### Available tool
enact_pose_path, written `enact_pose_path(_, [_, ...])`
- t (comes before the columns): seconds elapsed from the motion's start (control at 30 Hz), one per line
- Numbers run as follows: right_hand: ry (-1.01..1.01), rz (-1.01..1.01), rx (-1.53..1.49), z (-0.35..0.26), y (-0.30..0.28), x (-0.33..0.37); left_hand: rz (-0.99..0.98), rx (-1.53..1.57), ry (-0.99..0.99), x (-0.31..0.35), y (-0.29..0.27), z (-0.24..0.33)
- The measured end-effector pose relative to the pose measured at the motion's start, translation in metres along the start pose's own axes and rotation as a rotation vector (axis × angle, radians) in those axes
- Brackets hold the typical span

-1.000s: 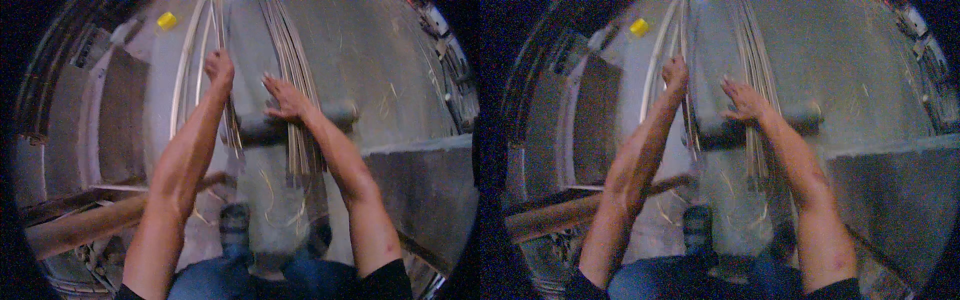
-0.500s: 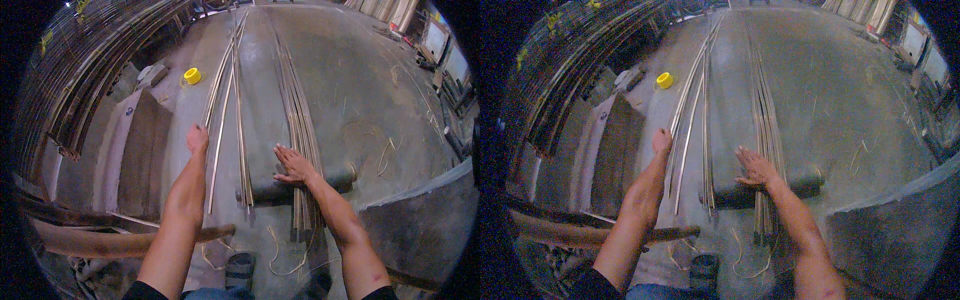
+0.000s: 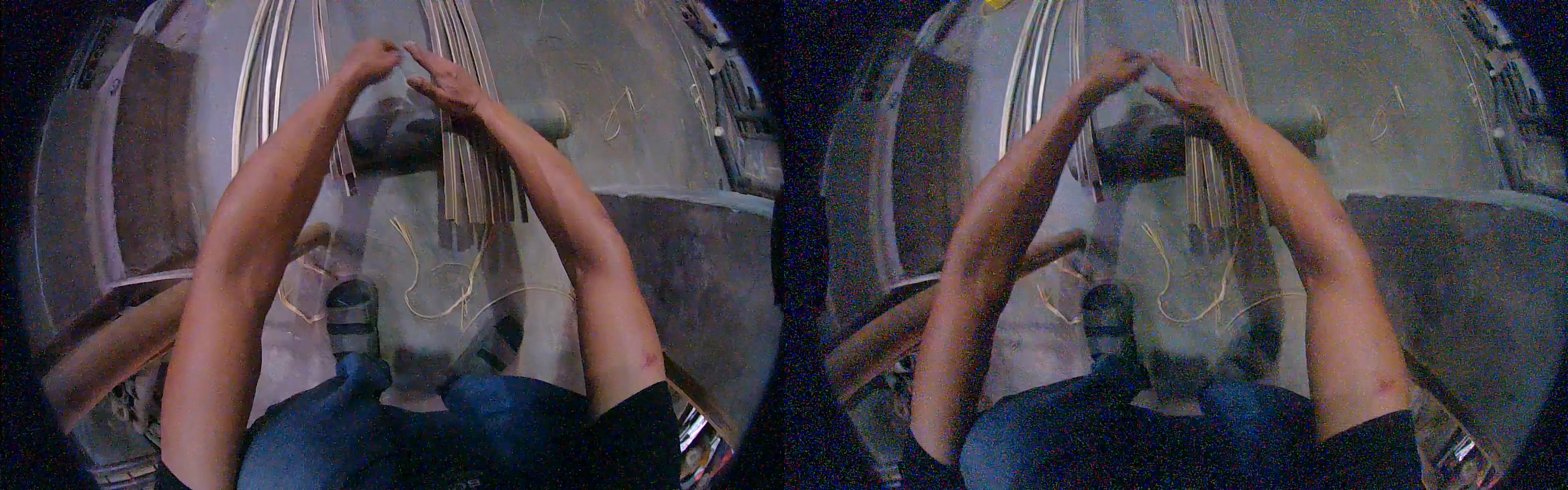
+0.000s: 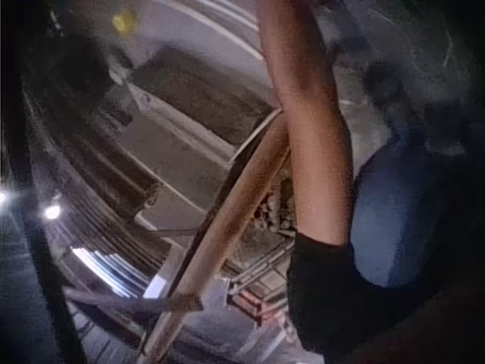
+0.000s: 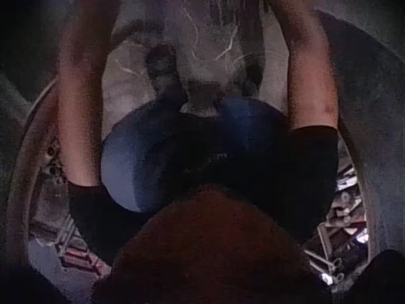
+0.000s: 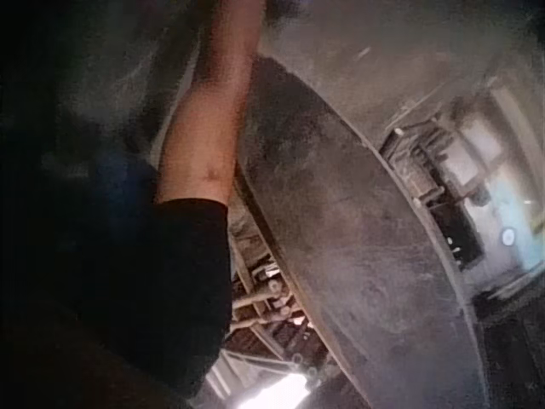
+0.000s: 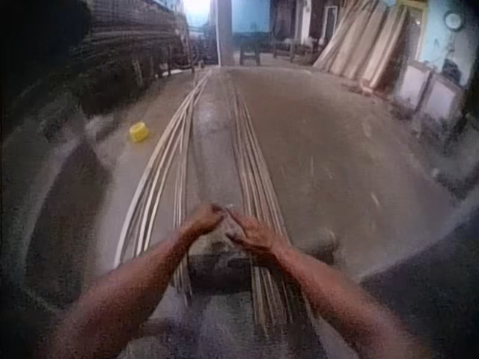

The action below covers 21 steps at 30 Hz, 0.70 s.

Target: The person gathers thin bamboo strips on a concrete floor, aligns them into a neat bundle, and secures the bundle with yellow string. The person then carries the bundle to a wooden rack and places it there.

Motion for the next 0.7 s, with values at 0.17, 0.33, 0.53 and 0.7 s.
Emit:
enact_pose_path(0.17, [0.015,0.027,-0.024,0.006,-0.004,-0.001,-0.391,0.466,-0.093,0.032,0.077,0.024])
enact_pose_path(0.33, [-0.022,0.063,-0.035,0.014,-0.009,0.006,-0.401,0.477,0.091,0.042,0.086,0.059])
enact_pose_path(0.53, [-0.059,0.088,0.048,0.004,-0.003,-0.001,-0.354,0.606,-0.065,0.008,0.129,0.004])
enact_pose_path(0.7, [-0.077,0.094,0.045,0.0,0.002,-0.006,-0.268,0.391,0.022,-0.001,0.119,-0.017])
Point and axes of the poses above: each hand's wrist, its own x-axis away from the middle knuckle, its own y-axis out of the palm, z = x × y, the point moved 10 cm from there along -x, towards the middle knuckle, and after that the axes turned 2 degrees about -x, right-handed, at the moved point
